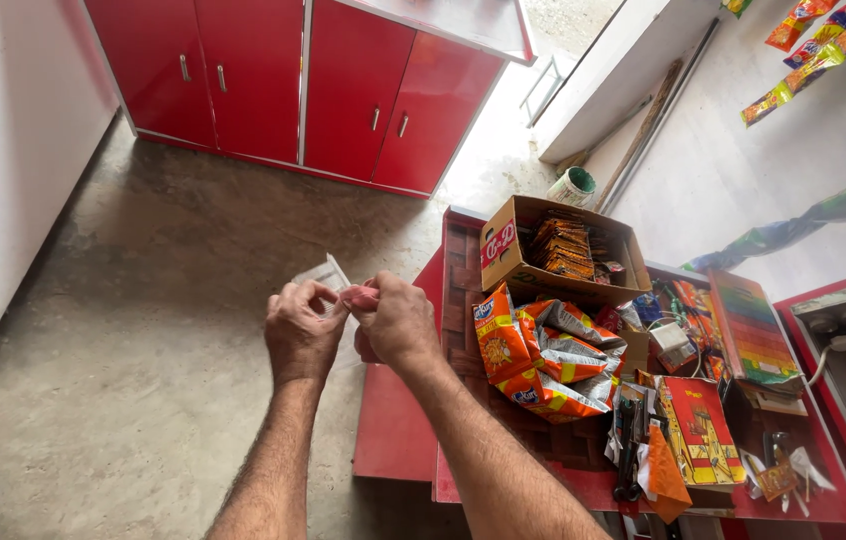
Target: Organize snacks and various items in a clear plastic container and on the counter.
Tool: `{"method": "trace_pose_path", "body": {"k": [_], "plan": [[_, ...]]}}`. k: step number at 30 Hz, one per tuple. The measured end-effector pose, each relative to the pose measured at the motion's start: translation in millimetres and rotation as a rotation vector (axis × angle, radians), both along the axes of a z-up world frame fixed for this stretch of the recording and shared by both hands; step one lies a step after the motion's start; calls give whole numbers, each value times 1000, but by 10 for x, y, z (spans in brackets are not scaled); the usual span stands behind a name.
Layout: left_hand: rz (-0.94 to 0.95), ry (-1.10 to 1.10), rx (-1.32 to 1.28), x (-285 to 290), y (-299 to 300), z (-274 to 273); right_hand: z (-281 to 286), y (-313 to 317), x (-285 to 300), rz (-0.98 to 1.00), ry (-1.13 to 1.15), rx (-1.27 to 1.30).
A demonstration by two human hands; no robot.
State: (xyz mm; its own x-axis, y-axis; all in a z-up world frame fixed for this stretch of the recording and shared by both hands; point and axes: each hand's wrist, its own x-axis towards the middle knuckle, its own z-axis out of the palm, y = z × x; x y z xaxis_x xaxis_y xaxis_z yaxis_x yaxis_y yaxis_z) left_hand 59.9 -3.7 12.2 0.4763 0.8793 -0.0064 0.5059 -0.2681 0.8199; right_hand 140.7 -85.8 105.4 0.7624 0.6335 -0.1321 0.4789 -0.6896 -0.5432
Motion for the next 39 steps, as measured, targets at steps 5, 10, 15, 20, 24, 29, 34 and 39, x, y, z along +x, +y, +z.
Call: {"method": "trace_pose_path", "body": {"k": [5,10,15,20,24,29,34,39], "plan": [[-145,-134,-127,109,102,59,-206,-91,188,-19,-4,40],[-178,-72,-502,149,155,143,-272,-117,243,-58,47,0],[-183,15,-662,184,209,80,-330,-157,236,-24,98,-21],[-212,-110,-792,195,229,-172,-410,-127,293,28,27,2],[-206,-145,-896,105,199,-9,-245,-109,254,58,41,-79],[-312,-145,-749,70,226,-174,-432,-182,366,84,117,94],[-373,58,-396,59,175,-24,-485,-185,431,32,179,94],[-295,-112,-558,71,121,40,-460,-181,438,45,255,153]]}}
